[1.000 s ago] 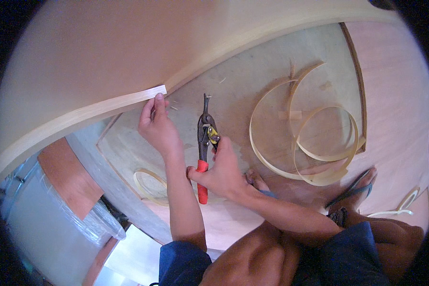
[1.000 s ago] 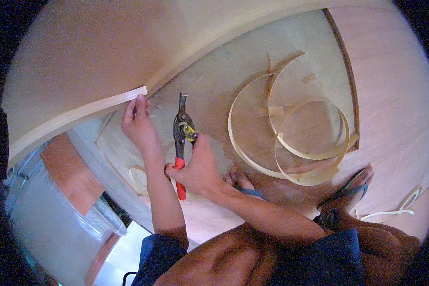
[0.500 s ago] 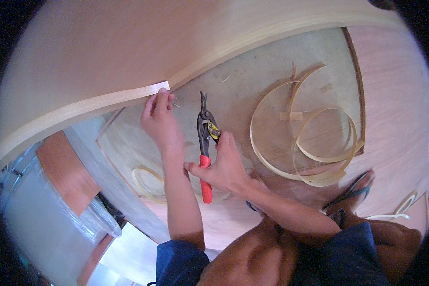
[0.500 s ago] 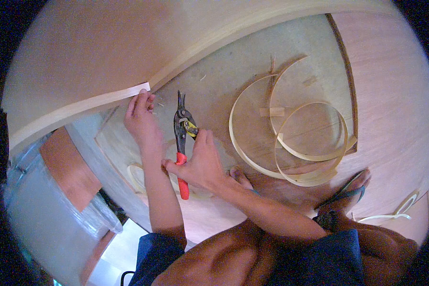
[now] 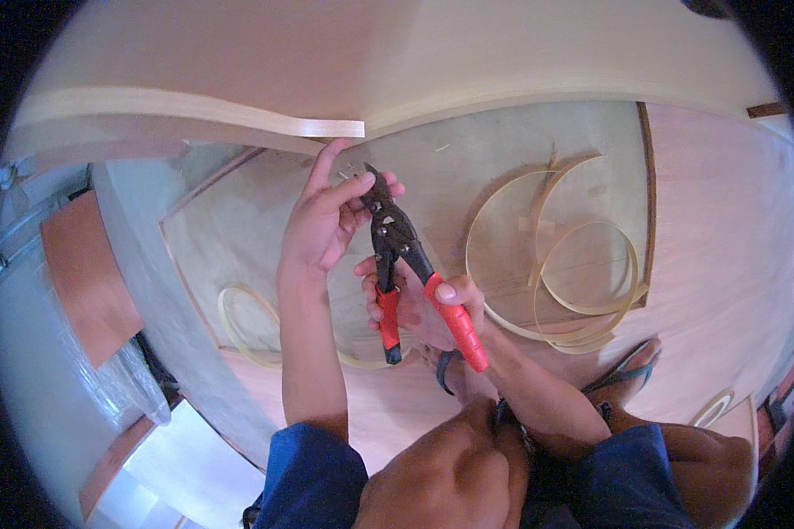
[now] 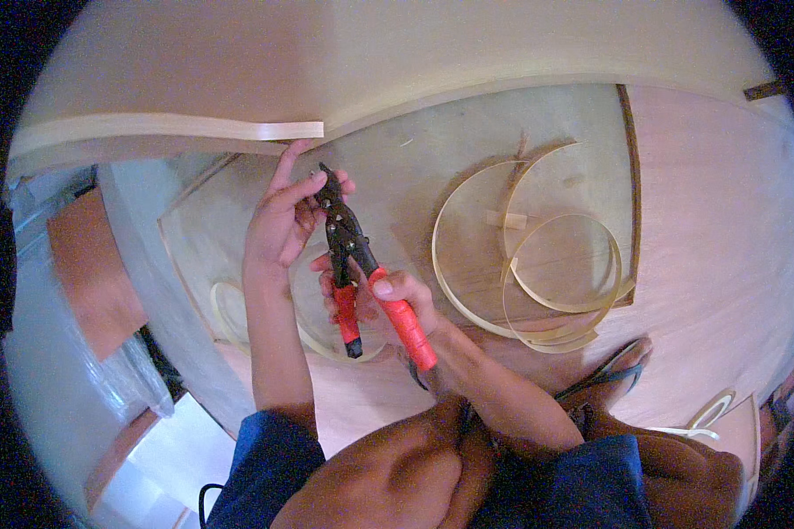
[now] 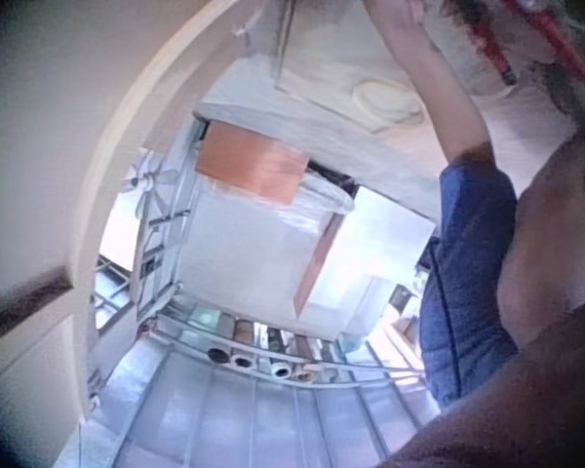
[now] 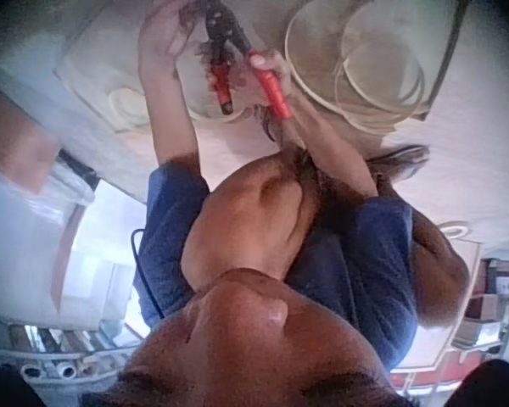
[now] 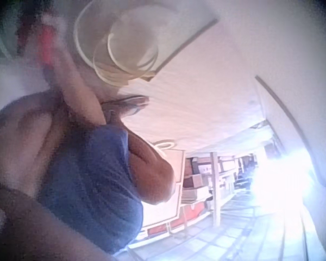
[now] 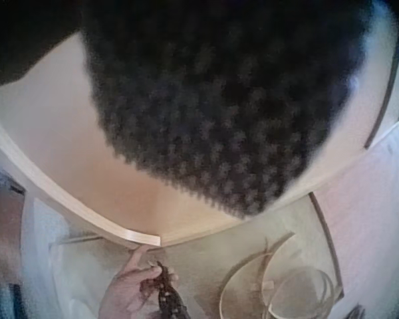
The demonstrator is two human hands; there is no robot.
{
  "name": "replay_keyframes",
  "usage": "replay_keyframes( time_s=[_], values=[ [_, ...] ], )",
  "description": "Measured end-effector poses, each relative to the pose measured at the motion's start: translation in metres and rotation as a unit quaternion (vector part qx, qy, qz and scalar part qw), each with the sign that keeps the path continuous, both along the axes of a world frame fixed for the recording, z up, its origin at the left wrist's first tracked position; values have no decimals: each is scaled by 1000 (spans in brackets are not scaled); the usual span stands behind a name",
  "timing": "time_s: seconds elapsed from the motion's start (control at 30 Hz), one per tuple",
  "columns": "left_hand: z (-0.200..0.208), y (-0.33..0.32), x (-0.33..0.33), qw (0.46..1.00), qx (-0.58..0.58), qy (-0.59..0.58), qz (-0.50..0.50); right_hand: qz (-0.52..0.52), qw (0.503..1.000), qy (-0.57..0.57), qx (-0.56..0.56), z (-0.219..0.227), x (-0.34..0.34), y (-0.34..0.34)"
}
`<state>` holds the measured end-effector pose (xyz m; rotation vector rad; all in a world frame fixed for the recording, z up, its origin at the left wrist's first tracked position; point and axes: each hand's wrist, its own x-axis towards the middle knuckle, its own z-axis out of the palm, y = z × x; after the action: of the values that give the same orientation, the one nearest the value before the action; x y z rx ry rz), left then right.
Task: The person handles thin wooden strips and uses pliers to cut and fit them along the edge of a wooden furniture piece. The person sits on the floor, positions the strips, and trims them to fit the curved edge of the furniture.
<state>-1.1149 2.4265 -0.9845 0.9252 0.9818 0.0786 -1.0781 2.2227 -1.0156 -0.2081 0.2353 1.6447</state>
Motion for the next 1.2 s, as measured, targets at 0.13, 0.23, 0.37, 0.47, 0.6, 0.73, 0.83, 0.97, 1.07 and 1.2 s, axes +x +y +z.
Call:
replay_keyframes(
  time_s=[0.13, 0.23, 0.37, 0.47, 0.6, 0.73, 0.83, 0.97, 1.07, 1.2],
  values=[
    [-3, 0, -4, 1000, 13, 4, 18, 24, 998, -57, -27, 4, 5, -12],
    [-8, -5, -7, 994, -26, -46, 95, 45, 988, -149, -19, 11, 16, -24],
    [-13, 0, -14, 988, -46, -40, 141, 162, 865, -456, -134, 29, 30, -32],
    [-20, 6, -9, 991, 46, -19, 125, 120, 792, -572, -179, 42, 38, -29],
    [-26, 4, 8, 984, 134, -25, 115, 143, 848, -481, -171, 52, 63, -38],
    [-22, -2, 24, 983, 63, -62, 160, 21, 712, -695, -100, 45, 65, -39],
    [-21, -8, 31, 976, 28, -100, 192, 55, 882, -453, -116, 45, 53, -36],
    [-25, -9, 32, 970, 14, -127, 208, -4, 928, -351, -125, 50, 46, -17],
    [-25, -4, 29, 976, 22, -118, 184, 163, 842, -471, -206, 65, 68, -11],
    [-21, 7, 27, 984, 24, -104, 142, 200, 671, -685, -201, 95, 87, -6]
  ],
)
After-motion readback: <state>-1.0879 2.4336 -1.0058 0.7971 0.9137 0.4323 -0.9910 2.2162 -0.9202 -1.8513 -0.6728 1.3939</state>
